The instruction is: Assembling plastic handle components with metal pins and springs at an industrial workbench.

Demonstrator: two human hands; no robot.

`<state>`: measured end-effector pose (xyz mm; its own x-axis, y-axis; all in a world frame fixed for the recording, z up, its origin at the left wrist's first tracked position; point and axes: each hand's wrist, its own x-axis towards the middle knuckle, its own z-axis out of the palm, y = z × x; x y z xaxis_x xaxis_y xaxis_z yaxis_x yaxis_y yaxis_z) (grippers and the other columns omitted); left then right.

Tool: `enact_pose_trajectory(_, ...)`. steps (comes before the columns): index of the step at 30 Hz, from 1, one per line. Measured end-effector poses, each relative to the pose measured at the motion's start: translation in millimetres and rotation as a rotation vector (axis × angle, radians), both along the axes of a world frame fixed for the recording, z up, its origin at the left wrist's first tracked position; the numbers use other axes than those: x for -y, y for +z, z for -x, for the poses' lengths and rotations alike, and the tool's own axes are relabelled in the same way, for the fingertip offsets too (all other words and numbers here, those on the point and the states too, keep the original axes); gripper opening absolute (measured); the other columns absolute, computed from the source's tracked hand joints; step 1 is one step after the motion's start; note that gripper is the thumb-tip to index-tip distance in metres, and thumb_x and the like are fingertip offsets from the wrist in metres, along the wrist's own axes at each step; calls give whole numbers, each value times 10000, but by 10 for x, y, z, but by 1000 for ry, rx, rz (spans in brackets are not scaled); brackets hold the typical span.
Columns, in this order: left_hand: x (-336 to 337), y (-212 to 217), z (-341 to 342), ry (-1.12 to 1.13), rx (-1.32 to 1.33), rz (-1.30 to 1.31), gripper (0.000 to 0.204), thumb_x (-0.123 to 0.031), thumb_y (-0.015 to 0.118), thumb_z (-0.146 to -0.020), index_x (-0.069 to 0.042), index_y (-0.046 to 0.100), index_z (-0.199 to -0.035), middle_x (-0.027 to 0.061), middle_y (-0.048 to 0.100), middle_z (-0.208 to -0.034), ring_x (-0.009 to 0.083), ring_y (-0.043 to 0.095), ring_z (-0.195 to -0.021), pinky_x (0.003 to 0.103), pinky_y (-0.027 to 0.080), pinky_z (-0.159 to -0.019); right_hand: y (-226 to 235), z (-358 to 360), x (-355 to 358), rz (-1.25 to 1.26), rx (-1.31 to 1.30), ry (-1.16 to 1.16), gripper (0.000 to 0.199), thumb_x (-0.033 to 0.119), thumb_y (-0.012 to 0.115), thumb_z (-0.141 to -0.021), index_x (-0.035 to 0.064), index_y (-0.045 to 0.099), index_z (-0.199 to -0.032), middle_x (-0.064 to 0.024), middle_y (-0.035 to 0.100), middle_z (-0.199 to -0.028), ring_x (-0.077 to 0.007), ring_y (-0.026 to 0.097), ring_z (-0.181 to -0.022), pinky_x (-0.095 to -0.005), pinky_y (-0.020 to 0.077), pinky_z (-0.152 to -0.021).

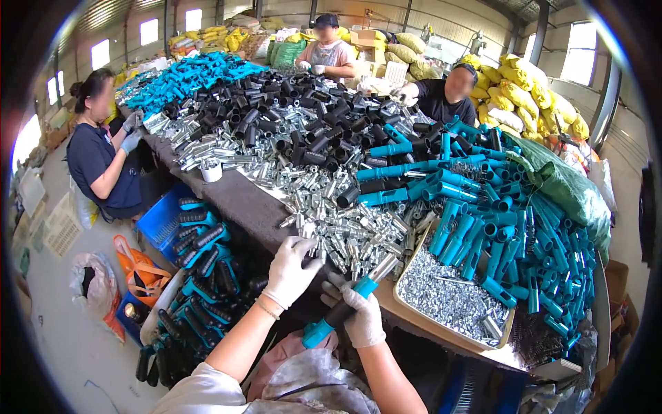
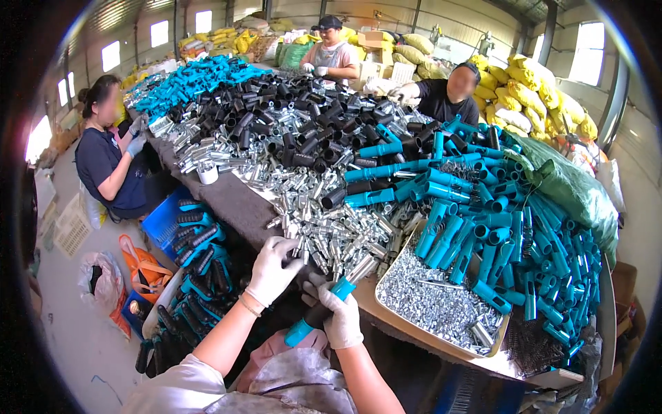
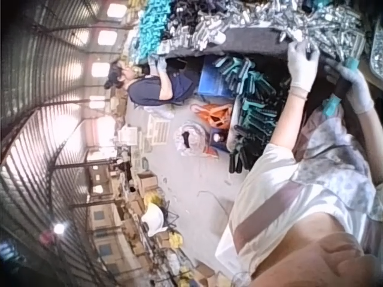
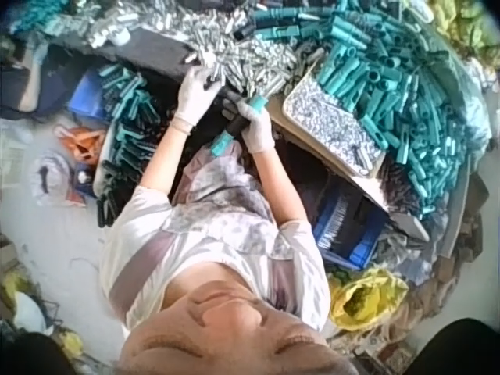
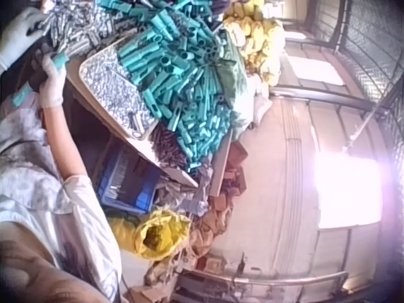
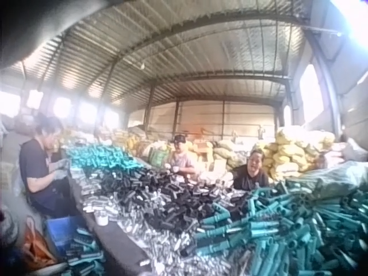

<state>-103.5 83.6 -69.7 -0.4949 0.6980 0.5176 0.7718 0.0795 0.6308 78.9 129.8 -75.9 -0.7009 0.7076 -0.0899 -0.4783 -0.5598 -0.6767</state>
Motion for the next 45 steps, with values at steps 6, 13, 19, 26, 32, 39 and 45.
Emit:
enact_pose_trajectory(6, -84, 343, -200, 75, -179, 371, 460, -369, 764, -774, -107, 621, -1123, 162, 624, -1049, 354, 660, -906, 459, 547, -766, 166, -496, 270, -321, -21, 89, 508, 399, 783, -815, 0, 550, -1028, -137, 636, -929, -231, 621, -832, -360, 504, -781)
enact_pose_trajectory(13, 4, 126, 36, -80, 73, 15, 255, -209, 676, -870, -52, 714, -1068, 148, 714, -880, 288, 697, -760, 373, 551, -694, 107, -1354, 530, -540, 490, 115, 798, 557, 657, -862, -12, 446, -1380, -105, 634, -809, -150, 586, -679, -282, 465, -640)
enact_pose_trajectory(19, 557, -3, -519, -630, 1473, -242, 387, -109, 590, -961, 34, 499, -1309, 108, 652, -978, 184, 647, -828, 316, 552, -720, 50, -1420, 675, -876, 711, 18, 601, 324, 725, -880, 9, 531, -1354, -102, 679, -967, -167, 652, -828, -317, 530, -784)
enact_pose_trajectory(26, 703, 236, -1186, -468, 882, 88, 258, -144, 704, -908, 13, 637, -1101, 36, 668, -928, 112, 611, -879, 272, 501, -808, 111, -1333, 591, -1176, 962, -116, 556, 235, 749, -802, 102, 592, -1318, -141, 597, -798, -336, 622, -723, -419, 505, -652)
enact_pose_trajectory(32, 648, 221, -1264, -527, 817, 177, 247, -142, 728, -893, 10, 650, -1071, 32, 656, -890, 82, 593, -839, 254, 498, -764, 150, -1517, 605, -1342, 1116, -197, 516, 228, 742, -798, 106, 614, -1283, -125, 603, -781, -340, 624, -710, -421, 520, -645)
enact_pose_trajectory(39, 519, 443, -1138, -1387, 499, 137, 338, -247, 781, -829, -29, 684, -1068, 98, 676, -1091, 242, 651, -1021, 348, 512, -863, 22, -2004, 421, -638, 500, 471, 420, 368, 586, -983, -19, 686, -1112, -131, 682, -1111, -222, 635, -1000, -352, 485, -893)
enact_pose_trajectory(45, 591, 581, -1172, -988, 104, 483, 261, -312, 670, -904, -104, 703, -1059, 114, 696, -930, 300, 662, -866, 387, 521, -809, 536, -1907, 573, -1069, 929, 140, 492, 419, 659, -862, 42, 668, -1177, -208, 694, -1057, -387, 670, -980, -415, 533, -839)
